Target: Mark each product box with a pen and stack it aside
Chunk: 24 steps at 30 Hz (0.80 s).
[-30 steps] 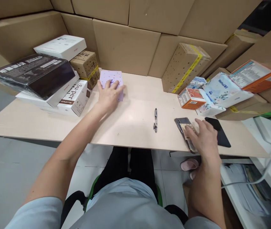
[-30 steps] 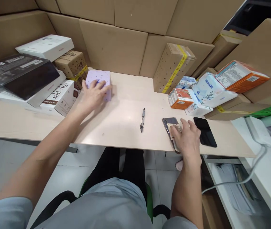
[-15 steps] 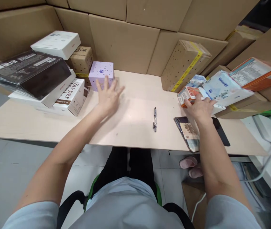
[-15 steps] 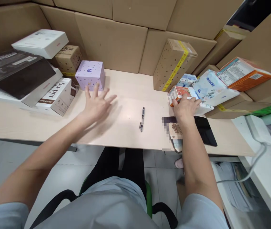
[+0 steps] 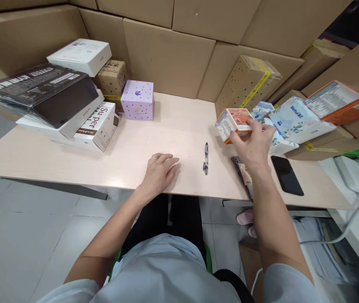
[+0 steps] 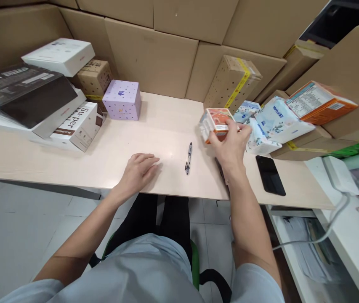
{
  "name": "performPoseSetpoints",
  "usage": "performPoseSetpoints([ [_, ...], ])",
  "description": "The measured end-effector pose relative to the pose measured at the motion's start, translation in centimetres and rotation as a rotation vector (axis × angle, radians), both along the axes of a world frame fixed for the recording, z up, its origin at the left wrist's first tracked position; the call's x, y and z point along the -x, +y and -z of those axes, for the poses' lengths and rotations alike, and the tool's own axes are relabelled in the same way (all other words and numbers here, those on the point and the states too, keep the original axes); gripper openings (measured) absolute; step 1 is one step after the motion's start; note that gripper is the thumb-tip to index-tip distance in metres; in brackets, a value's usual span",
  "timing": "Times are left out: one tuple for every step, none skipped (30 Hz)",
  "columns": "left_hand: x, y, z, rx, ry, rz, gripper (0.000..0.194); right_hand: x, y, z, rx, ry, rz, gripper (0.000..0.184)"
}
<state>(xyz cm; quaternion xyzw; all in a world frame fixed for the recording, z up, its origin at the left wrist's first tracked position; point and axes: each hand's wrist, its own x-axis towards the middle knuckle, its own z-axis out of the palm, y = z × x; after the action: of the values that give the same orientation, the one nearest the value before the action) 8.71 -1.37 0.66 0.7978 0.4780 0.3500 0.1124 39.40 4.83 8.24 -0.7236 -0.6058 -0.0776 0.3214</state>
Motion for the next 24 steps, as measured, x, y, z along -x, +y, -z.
performPoseSetpoints([
  [0.2, 0.1, 0.0, 0.007, -0.06, 0.003, 0.028, 1.5, -1.2, -0.1, -0.045, -0.003, -0.089, 0.066],
  [0.3, 0.2, 0.0, 0.014, -0.127, -0.001, 0.028, 3.2, -2.4, 0.0, -0.086, 0.007, -0.18, 0.065],
  [0.4, 0.2, -0.1, 0.021, -0.198, -0.013, 0.029, 5.0, -3.5, 0.3, -0.116, 0.026, -0.264, 0.063],
  [0.4, 0.2, -0.2, 0.03, -0.271, -0.032, 0.03, 6.8, -4.5, 0.8, -0.145, 0.048, -0.328, 0.062],
  [0.5, 0.2, -0.4, 0.037, -0.34, -0.051, 0.031, 8.5, -5.4, 1.6, -0.178, 0.067, -0.367, 0.059],
  [0.5, 0.2, -0.5, 0.048, -0.399, -0.069, 0.033, 10.1, -6.1, 2.5, -0.202, 0.08, -0.397, 0.057],
  [0.6, 0.1, -0.6, 0.061, -0.446, -0.079, 0.035, 11.5, -6.5, 3.5, -0.217, 0.091, -0.416, 0.056],
  [0.6, 0.0, -0.6, 0.08, -0.479, -0.085, 0.038, 12.7, -6.9, 4.4, -0.224, 0.102, -0.421, 0.056],
  [0.7, 0.0, -0.7, 0.1, -0.498, -0.088, 0.041, 13.6, -7.1, 5.3, -0.226, 0.113, -0.417, 0.055],
  [0.7, -0.1, -0.7, 0.12, -0.506, -0.09, 0.044, 14.3, -7.3, 6.0, -0.224, 0.128, -0.406, 0.056],
  [0.8, -0.2, -0.8, 0.14, -0.504, -0.092, 0.046, 14.7, -7.4, 6.6, -0.219, 0.147, -0.391, 0.058],
  [0.8, -0.3, -0.8, 0.159, -0.497, -0.097, 0.048, 14.9, -7.5, 7.0, -0.21, 0.171, -0.382, 0.063],
  [0.8, -0.4, -0.9, 0.175, -0.487, -0.099, 0.05, 14.8, -7.6, 7.3, -0.198, 0.202, -0.383, 0.069],
  [0.7, -0.5, -1.0, 0.188, -0.476, -0.1, 0.051, 14.7, -7.7, 7.4, -0.182, 0.24, -0.394, 0.076],
  [0.7, -0.6, -1.1, 0.199, -0.468, -0.099, 0.051, 14.4, -7.9, 7.5, -0.162, 0.286, -0.412, 0.082],
  [0.7, -0.7, -1.2, 0.209, -0.462, -0.097, 0.051, 14.1, -8.0, 7.5, -0.145, 0.339, -0.431, 0.085],
  [0.6, -0.8, -1.3, 0.219, -0.458, -0.094, 0.051, 13.8, -8.2, 7.5, -0.131, 0.395, -0.444, 0.083],
  [0.6, -0.8, -1.4, 0.229, -0.455, -0.09, 0.051, 13.5, -8.3, 7.5, -0.122, 0.451, -0.446, 0.077],
  [0.5, -0.8, -1.6, 0.236, -0.451, -0.086, 0.051, 13.3, -8.4, 7.5, -0.114, 0.5, -0.438, 0.07],
  [0.5, -0.8, -1.7, 0.242, -0.446, -0.085, 0.051, 13.2, -8.5, 7.4, -0.104, 0.535, -0.427, 0.063],
  [0.4, -0.8, -1.8, 0.245, -0.437, -0.085, 0.052, 13.1, -8.5, 7.4, -0.086, 0.554, -0.42, 0.058],
  [0.4, -0.7, -1.9, 0.246, -0.425, -0.088, 0.052, 13.2, -8.4, 7.3, -0.066, 0.559, -0.419, 0.055],
  [0.3, -0.6, -1.9, 0.245, -0.41, -0.093, 0.053, 13.2, -8.4, 7.2, -0.044, 0.555, -0.425, 0.053],
  [0.3, -0.5, -2.0, 0.244, -0.395, -0.101, 0.053, 13.3, -8.3, 7.1, -0.027, 0.546, -0.434, 0.051],
])
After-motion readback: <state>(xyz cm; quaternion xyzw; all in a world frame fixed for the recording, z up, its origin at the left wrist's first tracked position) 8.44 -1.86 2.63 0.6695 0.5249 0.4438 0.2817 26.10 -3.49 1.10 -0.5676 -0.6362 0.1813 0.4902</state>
